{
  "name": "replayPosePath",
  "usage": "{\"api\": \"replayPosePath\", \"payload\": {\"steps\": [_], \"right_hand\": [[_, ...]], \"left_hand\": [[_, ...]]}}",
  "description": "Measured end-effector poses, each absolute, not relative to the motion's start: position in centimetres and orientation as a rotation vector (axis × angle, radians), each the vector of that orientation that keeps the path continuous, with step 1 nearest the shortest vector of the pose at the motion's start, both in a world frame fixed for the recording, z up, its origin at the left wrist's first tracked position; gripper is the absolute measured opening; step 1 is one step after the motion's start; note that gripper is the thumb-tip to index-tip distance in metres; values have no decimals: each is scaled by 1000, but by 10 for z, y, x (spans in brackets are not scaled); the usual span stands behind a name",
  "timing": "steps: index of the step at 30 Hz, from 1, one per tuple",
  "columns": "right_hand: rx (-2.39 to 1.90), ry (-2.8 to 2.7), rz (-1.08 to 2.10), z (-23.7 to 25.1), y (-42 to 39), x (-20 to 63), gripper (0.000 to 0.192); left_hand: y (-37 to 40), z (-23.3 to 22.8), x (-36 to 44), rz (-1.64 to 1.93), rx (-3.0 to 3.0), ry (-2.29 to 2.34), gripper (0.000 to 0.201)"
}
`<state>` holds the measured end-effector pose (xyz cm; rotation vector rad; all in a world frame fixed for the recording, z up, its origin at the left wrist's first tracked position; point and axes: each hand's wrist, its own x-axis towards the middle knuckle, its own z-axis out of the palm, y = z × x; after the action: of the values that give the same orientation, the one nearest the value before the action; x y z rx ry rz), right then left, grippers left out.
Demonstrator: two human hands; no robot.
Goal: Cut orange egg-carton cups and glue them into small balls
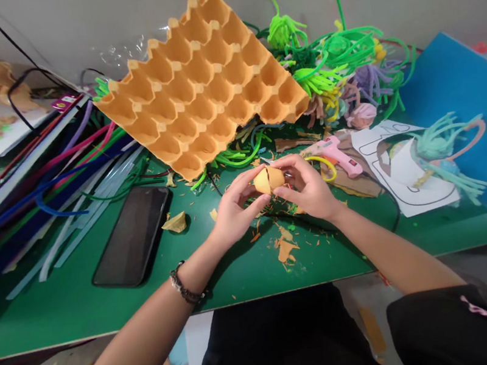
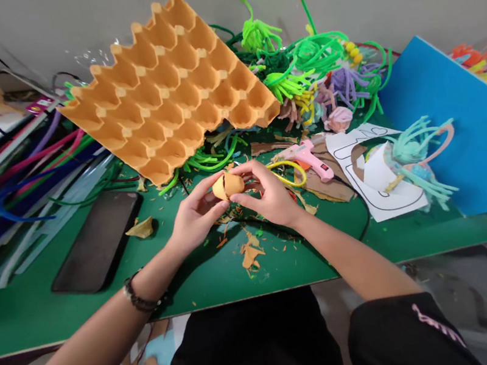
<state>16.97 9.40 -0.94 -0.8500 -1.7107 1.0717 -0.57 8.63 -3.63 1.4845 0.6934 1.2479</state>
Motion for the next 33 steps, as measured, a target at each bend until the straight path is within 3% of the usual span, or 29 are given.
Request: {"api": "replayPosePath", "payload": {"steps": [21, 29, 33], "right_hand": [[-743, -1953, 811, -6, 94, 175, 40], [-794, -1781, 1042, -9, 91, 172, 39], [-820, -1675, 1119, -5, 93, 174, 42]], "left_hand": [[85, -33, -7, 1314, 1809, 838, 47], [87, -27, -11, 1354, 1898, 904, 45], [91, -25, -14, 1385, 2041, 1169, 47]]}}
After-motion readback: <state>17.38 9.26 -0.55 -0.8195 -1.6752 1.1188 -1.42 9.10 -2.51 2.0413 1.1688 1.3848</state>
